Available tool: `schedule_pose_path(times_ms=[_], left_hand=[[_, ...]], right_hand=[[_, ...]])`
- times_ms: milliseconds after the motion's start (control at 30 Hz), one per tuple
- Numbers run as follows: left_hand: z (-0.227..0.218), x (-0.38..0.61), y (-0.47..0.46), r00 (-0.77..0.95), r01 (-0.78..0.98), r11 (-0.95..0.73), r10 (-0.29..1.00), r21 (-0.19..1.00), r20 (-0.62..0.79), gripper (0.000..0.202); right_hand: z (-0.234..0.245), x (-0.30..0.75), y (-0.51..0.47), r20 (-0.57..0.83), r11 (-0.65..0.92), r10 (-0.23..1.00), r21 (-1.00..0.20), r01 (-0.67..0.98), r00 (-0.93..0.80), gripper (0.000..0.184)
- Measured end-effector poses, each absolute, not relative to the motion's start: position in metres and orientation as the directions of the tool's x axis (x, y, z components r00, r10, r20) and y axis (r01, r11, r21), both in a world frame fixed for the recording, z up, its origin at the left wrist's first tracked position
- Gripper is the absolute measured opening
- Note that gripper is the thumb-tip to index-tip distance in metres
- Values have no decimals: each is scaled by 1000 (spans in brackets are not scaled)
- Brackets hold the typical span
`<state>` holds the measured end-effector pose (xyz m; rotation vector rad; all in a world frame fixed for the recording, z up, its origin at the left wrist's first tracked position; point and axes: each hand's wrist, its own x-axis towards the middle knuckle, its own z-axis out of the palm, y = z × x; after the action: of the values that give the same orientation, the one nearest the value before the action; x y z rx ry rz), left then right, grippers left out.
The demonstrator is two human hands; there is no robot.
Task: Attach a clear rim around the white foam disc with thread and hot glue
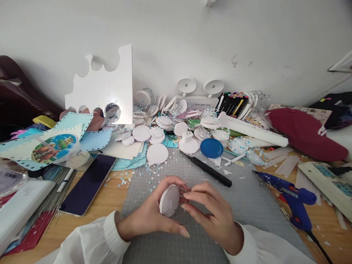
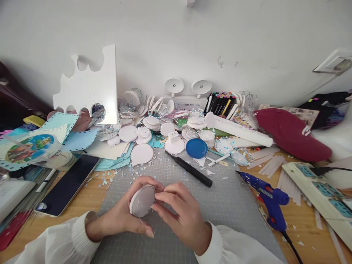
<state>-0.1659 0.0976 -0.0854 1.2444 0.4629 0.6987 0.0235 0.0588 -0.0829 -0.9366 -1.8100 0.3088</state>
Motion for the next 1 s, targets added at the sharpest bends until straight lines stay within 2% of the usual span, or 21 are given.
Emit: schedule_pose_path(times_ms=[100,267,500,600,667,733,867,1000], left_hand=[[-85,-165,94,718,-178,138,695,974,32,78],[-84,-163,92,722,-100,112,691,989,-5,74],[-92,-163,94,673,-334,129,726,934,141,85],[-96,-162,96,657,-432,166,732,886,183,83],[-99,-162,98,638,-463,151,740,873,211,86],[-100,-163,100,615,-459,111,756,882,225,90],[-104,-168,104,571,-401,52,795,914,205,93],[-106,-172,104,554,-345,30,813,938,178,92]], right_hand=[[-82,23,58,677,658,722,-609,442,-143,7],[-83,21,56,666,636,742,-662,397,-77,13],[-80,20,53,582,565,812,-762,316,-49,18],[-80,21,54,530,498,846,-824,270,55,16],[-80,22,56,461,429,880,-875,223,112,13],[-81,23,58,345,328,934,-932,153,97,17],[-82,23,60,83,83,993,-997,-6,-86,27],[-82,23,61,-70,-99,978,-985,-144,-196,26]])
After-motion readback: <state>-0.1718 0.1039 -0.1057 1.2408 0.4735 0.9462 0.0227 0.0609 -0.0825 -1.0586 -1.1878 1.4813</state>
